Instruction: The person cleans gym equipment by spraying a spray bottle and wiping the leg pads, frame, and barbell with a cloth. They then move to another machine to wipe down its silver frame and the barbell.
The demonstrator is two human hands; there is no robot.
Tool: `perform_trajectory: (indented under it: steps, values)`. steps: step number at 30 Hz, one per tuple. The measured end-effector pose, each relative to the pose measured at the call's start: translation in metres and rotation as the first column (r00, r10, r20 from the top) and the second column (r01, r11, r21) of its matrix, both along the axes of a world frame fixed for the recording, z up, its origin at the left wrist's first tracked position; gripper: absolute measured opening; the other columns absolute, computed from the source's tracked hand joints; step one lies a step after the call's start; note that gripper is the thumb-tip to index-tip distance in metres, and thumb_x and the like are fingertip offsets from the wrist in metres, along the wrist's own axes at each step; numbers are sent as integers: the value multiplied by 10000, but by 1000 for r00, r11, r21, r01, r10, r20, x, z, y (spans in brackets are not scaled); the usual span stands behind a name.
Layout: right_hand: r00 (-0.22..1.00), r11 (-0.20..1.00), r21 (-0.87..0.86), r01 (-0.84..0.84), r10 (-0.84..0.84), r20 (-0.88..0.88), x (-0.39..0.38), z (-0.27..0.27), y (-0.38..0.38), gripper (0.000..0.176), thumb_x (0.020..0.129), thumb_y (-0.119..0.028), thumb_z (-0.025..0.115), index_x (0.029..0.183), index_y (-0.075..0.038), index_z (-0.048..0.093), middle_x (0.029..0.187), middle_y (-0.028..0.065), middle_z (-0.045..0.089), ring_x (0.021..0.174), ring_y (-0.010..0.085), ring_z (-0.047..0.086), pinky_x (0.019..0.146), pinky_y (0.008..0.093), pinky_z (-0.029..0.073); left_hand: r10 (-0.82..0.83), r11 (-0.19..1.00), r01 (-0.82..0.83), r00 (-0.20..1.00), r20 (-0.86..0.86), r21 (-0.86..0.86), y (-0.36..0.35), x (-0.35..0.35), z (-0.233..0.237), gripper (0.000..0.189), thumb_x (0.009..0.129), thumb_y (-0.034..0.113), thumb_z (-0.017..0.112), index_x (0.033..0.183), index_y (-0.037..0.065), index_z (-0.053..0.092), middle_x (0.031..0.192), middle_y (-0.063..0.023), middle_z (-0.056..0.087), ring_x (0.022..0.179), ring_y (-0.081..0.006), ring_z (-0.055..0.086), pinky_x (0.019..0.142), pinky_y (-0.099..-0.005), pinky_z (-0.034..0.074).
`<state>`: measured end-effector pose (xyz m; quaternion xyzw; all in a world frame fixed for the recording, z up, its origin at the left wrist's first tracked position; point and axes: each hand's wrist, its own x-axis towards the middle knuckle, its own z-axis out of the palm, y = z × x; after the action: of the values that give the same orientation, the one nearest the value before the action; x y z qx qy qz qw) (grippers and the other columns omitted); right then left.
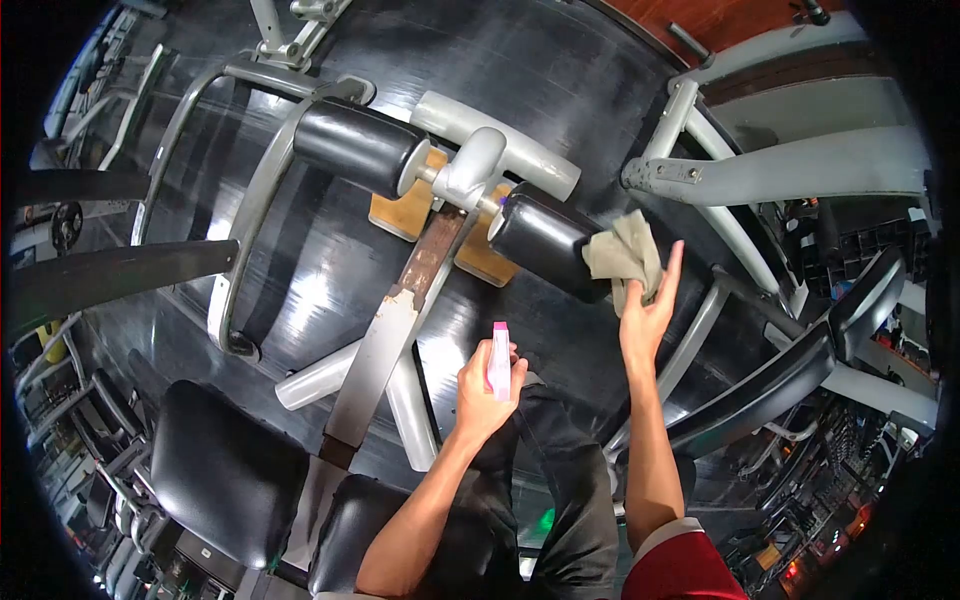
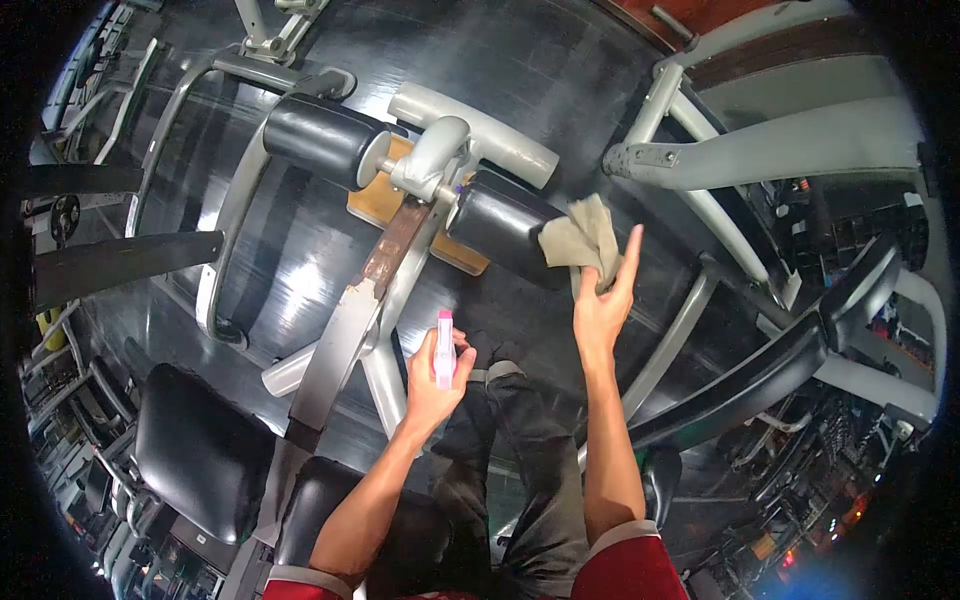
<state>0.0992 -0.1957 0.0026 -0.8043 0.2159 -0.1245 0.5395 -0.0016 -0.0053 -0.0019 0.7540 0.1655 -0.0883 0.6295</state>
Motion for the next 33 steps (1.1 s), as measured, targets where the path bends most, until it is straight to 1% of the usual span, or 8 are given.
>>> perform_trajectory:
  steps: [2,4,8,16,23,28,30,33]
  values:
    - [1000,997,78,-8,9,-11,19,4,-1,621,839,16,509,1449,-86,448,1336,167,549,1242,274,530,1044,379,404,2,1000,-2,1000,6,-5,0,0,-1,224,822,49,724,1001,6,596,861,-123,661,795,-248,693,711,-334,532]
    - [962,950,-218,-226,253,107,45,1,4,641,793,14,541,1423,-93,478,1305,174,562,1247,296,519,1035,380,409,1,1000,-1,1000,10,-7,0,1,-1,225,822,50,723,1004,6,599,858,-122,661,791,-248,693,709,-331,532]
    - [738,519,-574,-633,629,-244,81,-26,39,577,709,-78,630,1281,-134,580,1314,185,524,1244,368,472,1001,444,404,-4,1000,5,1000,-27,12,0,1,3,224,824,51,723,1009,9,603,847,-116,669,781,-220,688,704,-323,533]
    - [776,449,-700,-556,583,-242,75,-54,64,540,818,-219,705,1334,-195,547,1407,130,517,1287,365,478,1004,468,405,14,999,-15,1000,-28,-31,-1,-1,-1,200,842,23,695,1015,17,592,845,-44,651,685,-84,584,630,-252,481]
    - [705,333,-741,-583,660,-259,22,-42,-14,632,676,60,628,1249,-206,636,1346,9,585,1271,280,511,990,399,455,69,996,-70,997,-34,-47,3,0,-7,207,830,37,722,989,16,592,811,-96,670,735,-176,681,674,-296,530]
    - [757,505,-588,-631,567,-326,-5,-36,-83,521,794,56,596,1274,-145,605,1326,119,595,1231,338,555,1019,413,452,73,993,-79,995,-64,-87,2,0,-3,202,831,33,719,987,19,592,814,-96,671,751,-179,682,682,-296,530]
    - [840,817,-328,-474,309,-446,1,-43,-90,416,914,-15,545,1316,-118,550,1264,194,614,1203,383,560,995,436,461,70,991,-78,995,-78,-106,2,1,-4,201,831,32,718,988,20,593,816,-96,671,757,-180,682,685,-297,530]
    - [963,935,-254,-247,208,-172,46,-28,-47,410,967,-78,518,1374,-123,500,1272,186,619,1216,338,574,983,380,465,98,989,-106,992,-83,-104,3,1,-5,200,831,35,718,987,20,595,816,-98,671,765,-182,683,691,-301,531]
